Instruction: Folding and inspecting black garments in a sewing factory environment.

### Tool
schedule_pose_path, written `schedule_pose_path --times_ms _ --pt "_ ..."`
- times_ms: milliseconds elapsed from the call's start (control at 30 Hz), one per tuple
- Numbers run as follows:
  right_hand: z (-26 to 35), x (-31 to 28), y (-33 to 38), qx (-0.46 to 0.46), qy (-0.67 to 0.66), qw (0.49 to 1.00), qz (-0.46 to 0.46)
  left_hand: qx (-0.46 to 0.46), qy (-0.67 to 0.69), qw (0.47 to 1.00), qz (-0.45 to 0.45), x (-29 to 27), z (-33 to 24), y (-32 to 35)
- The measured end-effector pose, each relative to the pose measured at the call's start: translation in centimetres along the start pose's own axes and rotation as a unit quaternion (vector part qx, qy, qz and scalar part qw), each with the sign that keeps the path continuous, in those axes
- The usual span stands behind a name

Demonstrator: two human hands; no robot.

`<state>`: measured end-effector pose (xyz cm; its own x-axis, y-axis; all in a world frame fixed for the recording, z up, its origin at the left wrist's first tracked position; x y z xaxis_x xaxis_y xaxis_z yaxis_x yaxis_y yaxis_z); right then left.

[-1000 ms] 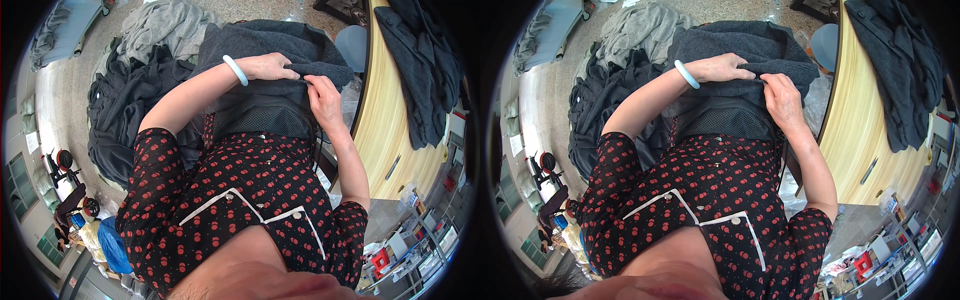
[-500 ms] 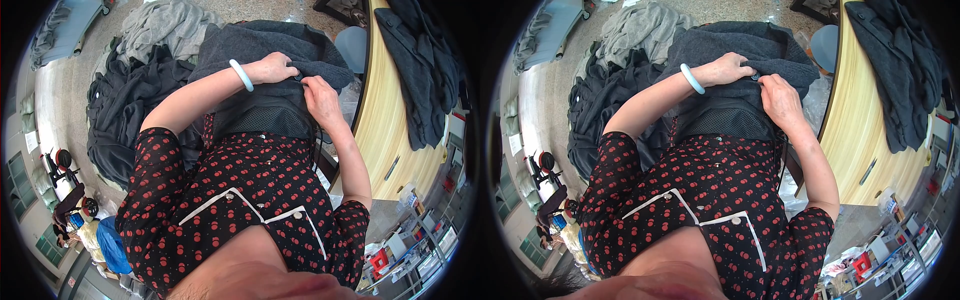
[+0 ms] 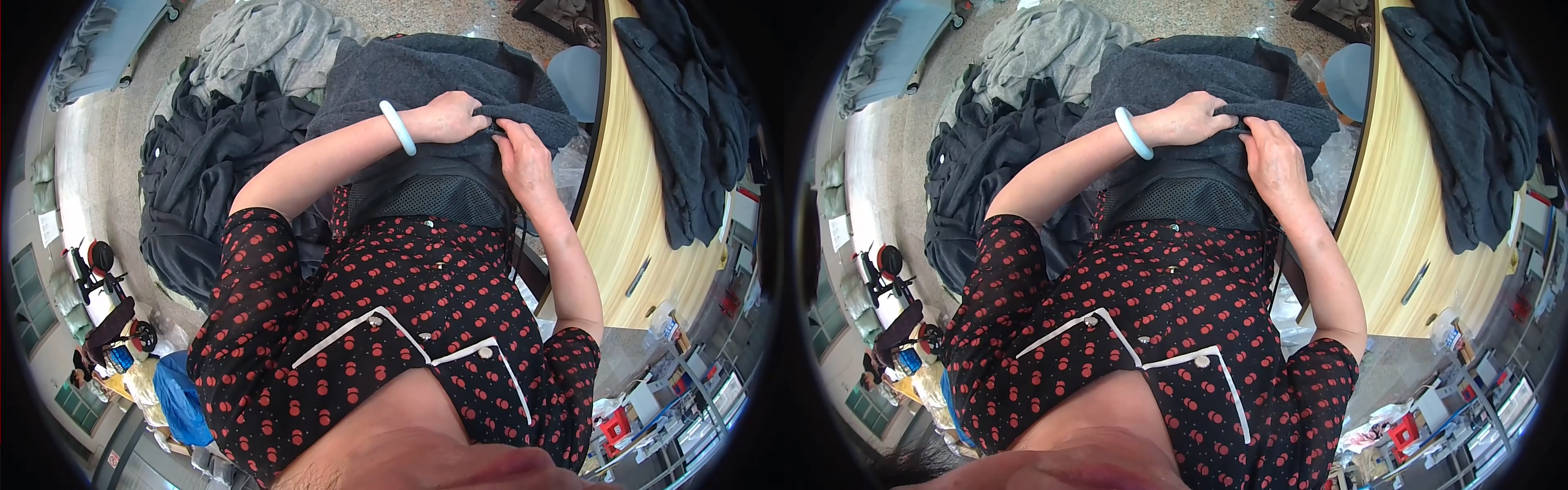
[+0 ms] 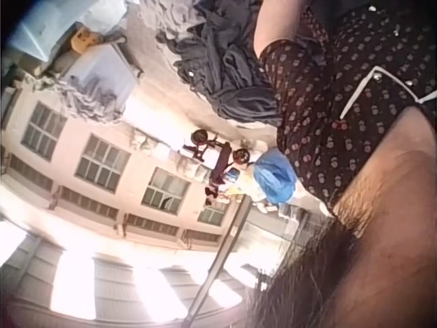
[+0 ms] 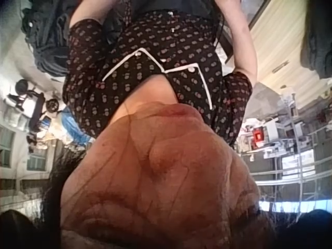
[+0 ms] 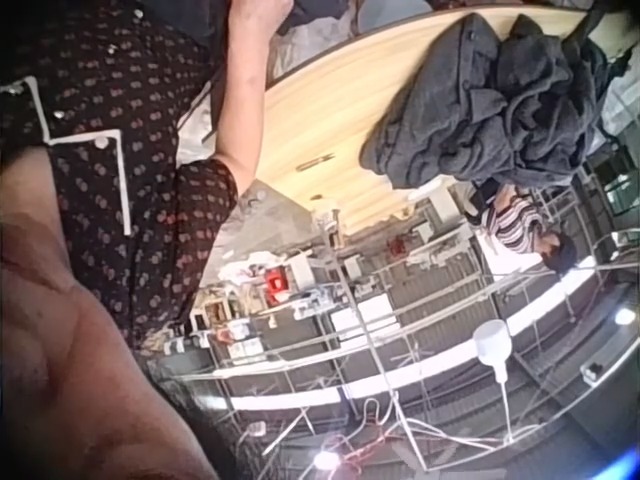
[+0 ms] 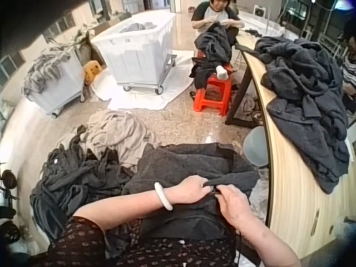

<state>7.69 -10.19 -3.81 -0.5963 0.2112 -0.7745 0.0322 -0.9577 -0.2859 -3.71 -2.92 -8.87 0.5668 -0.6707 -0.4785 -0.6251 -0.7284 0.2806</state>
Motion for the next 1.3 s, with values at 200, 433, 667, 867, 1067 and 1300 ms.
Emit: schedule_pose_path --times_ms 200,433,667,867,1067,1300 --pt "-0.1 0.2 0.3 -0.021 0.038 0.999 0.017 0.094 -0.109 0.989 0.018 -0.3 -1.9 1.4" --pt "0.4 0.2 0.2 -0.057 0.070 0.996 0.019 0.177 -0.183 0.965 -0.065 0.2 -2.5 2.2" --pt "0.2 0.1 0.1 -0.063 0.072 0.995 0.040 0.193 -0.180 0.961 -0.079 0.2 -2.5 2.4" --pt "-0.2 -0.7 -0.3 -0.058 -0.015 0.997 0.054 0.190 -0.158 0.967 -0.063 -0.2 -2.4 2.2" --pt "-0.9 -1.2 -0.5 0.030 -0.127 0.990 0.047 0.239 -0.054 0.969 -0.023 -0.6 -2.4 1.9" --pt "-2.6 -0.4 -1.3 0.057 -0.143 0.974 0.167 0.227 0.007 0.974 0.012 -1.6 -2.1 2.0"
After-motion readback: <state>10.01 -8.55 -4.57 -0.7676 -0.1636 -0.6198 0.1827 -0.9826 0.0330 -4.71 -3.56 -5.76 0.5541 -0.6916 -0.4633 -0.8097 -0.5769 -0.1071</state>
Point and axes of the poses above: each hand's wrist, its own y-axis away from the middle knuckle, its own x-axis out of the palm, z = x × y, the point moved 5 cm from there along -y, towards the middle knuckle, and after that the axes turned 7 degrees about -z, right-handed, at the moved point
